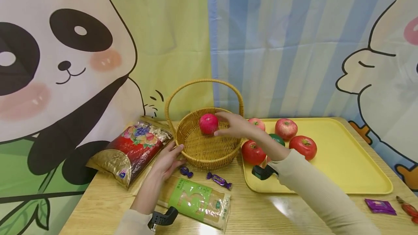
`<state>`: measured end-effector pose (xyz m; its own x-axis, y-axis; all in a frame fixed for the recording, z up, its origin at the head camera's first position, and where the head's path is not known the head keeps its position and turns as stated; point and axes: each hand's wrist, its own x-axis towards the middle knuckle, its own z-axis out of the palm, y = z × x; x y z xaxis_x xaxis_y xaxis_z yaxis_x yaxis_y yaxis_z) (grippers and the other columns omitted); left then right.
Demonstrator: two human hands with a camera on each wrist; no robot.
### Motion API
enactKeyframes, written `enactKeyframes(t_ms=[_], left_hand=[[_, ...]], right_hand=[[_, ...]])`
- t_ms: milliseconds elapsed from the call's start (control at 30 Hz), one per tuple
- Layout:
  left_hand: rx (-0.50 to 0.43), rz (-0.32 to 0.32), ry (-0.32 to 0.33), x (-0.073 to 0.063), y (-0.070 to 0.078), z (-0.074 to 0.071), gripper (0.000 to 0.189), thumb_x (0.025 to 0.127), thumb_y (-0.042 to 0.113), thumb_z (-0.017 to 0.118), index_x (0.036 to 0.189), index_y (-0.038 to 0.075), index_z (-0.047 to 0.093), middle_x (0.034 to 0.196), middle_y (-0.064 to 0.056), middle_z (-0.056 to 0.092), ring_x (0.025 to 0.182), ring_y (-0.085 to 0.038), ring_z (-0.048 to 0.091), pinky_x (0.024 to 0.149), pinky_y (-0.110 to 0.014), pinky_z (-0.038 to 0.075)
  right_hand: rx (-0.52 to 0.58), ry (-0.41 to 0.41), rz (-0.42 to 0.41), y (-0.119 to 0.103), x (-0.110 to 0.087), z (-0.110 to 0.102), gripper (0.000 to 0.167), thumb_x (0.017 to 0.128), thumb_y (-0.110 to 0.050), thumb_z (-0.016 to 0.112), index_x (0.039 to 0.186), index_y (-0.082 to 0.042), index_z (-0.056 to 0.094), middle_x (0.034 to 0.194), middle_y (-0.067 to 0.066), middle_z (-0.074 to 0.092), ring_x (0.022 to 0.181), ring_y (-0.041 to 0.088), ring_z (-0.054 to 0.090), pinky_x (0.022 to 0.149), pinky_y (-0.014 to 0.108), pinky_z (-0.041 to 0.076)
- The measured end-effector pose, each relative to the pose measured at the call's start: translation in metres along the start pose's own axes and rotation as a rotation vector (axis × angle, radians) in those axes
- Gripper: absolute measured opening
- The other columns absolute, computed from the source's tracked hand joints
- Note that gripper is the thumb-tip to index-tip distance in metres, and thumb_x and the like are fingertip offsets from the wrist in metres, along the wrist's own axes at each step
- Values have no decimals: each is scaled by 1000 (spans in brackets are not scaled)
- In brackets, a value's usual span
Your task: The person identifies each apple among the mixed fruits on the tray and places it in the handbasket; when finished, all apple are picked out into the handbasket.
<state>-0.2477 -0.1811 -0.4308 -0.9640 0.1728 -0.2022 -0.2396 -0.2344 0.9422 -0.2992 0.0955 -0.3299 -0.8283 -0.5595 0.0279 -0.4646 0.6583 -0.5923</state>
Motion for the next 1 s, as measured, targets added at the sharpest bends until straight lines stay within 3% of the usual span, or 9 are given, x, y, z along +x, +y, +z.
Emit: enactKeyframes(t_ms=[267,400,533,633,700,767,867,933,1000], left_hand=[[8,10,-19,1,1,0,62,104,13,41,156,5,8,159,-22,19,146,-38,24,114,-60,29],[7,3,-21,1,0,-1,62,104,13,41,156,5,7,159,-22,19,146,-37,23,114,-59,29],[-5,0,-16,1,0,-2,62,104,12,41,156,5,7,159,-22,21,146,-37,25,115,-57,30],[-9,-4,-19,1,-1,-3,61,104,11,40,156,5,7,158,-21,21,145,-37,26,115,-57,30],[-11,-6,-22,1,0,-3,62,104,11,40,156,5,7,159,-21,21,146,-37,26,115,-57,29],[-12,-5,-24,1,0,-3,62,104,12,40,156,5,6,159,-21,20,146,-36,25,115,-57,29],[-17,-4,-25,1,0,-2,64,104,12,42,156,5,6,159,-20,19,146,-36,24,115,-58,28],[-16,-4,-25,1,0,-2,63,104,12,42,156,5,6,160,-20,19,147,-35,24,116,-58,28],[-14,-3,-28,1,0,-2,63,104,12,41,156,5,6,160,-20,19,147,-35,24,116,-57,28]], right_hand=[[180,21,-120,41,-86,-35,66,90,-25,70,147,-8,40,147,16,46,132,38,48,105,54,45],[140,74,-97,73,-125,-39,61,90,-21,69,143,-4,44,142,20,51,126,40,53,101,51,48],[61,133,-75,99,-156,-35,53,91,-20,68,137,-3,50,134,20,58,120,23,60,98,32,53],[123,158,-55,113,-174,-32,52,91,-16,68,137,-2,50,135,22,56,117,0,57,96,21,52],[152,185,-24,120,-184,-32,53,91,-16,67,139,-2,49,137,23,53,118,-6,54,94,18,52],[132,227,30,126,-191,-34,54,91,-19,68,139,-5,48,139,21,53,117,1,57,92,13,50],[27,280,91,135,-197,-40,56,90,-24,69,139,-5,49,136,19,55,120,25,59,91,9,46],[-21,307,119,141,-199,-42,59,89,-25,71,139,-2,48,135,21,56,119,40,56,94,20,52],[-45,335,128,148,-200,-44,62,88,-23,73,139,1,47,134,24,55,116,45,56,92,24,54]])
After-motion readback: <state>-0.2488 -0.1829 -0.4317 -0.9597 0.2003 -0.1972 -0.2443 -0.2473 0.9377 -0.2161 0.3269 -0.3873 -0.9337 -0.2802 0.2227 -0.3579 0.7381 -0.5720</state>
